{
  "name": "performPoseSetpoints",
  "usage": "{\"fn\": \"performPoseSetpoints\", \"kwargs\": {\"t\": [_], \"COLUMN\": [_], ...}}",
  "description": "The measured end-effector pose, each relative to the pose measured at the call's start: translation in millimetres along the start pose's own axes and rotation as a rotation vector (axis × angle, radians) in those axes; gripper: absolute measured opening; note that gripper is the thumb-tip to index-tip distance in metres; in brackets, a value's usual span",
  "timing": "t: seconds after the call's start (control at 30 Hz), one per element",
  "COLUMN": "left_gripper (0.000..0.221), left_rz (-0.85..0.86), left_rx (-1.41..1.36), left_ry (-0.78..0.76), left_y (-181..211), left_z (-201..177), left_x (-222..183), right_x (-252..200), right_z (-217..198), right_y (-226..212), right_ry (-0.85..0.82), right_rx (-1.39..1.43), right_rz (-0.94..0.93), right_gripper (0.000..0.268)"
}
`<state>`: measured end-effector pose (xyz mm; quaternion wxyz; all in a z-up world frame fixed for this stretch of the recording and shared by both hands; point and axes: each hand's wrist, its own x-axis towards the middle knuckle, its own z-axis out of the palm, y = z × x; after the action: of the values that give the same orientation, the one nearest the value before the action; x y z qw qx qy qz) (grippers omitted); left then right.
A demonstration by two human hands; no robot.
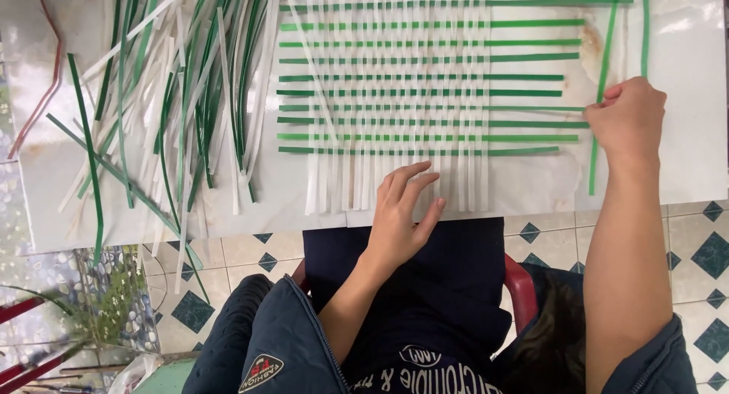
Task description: Weaving green plastic strips through white plastic tubes to create a mat-like structure.
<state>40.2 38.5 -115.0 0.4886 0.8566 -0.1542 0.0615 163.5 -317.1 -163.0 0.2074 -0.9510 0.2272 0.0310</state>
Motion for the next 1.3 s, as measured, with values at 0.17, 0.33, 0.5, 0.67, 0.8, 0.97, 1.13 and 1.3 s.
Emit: {"fn": "performPoseSetpoints", "kwargs": {"t": [0.17,0.33,0.5,0.67,0.8,0.97,1.13,1.3], "left_gripper": [0.027,0.026,0.027,0.028,0.044,0.062,0.071,0.043], "left_rz": [-0.012,-0.037,-0.055,0.014,0.050,0.097,0.091,0.015], "left_rx": [-0.059,-0.057,-0.036,0.112,0.335,0.560,0.604,0.273], "left_ry": [0.057,0.100,0.098,0.095,-0.050,-0.129,-0.173,0.008], "left_y": [-2,-8,-12,-16,-24,-38,-38,-37], "left_z": [-5,-13,-11,-1,2,14,21,-33], "left_x": [-2,2,-1,-6,-8,-18,-16,40], "right_x": [-8,-12,-16,-15,-8,-33,-69,-133], "right_z": [-5,-3,-8,-4,-1,-26,-60,-81], "right_y": [-10,-7,-14,-6,10,-6,-21,-69], "right_ry": [0.022,-0.001,-0.015,-0.019,0.023,0.044,0.105,0.067], "right_rx": [0.041,0.089,0.104,0.108,0.080,0.104,0.225,0.447], "right_rz": [0.035,0.084,0.098,0.085,-0.018,-0.074,-0.202,-0.315], "right_gripper": [0.025,0.026,0.030,0.029,0.023,0.031,0.040,0.013]}}
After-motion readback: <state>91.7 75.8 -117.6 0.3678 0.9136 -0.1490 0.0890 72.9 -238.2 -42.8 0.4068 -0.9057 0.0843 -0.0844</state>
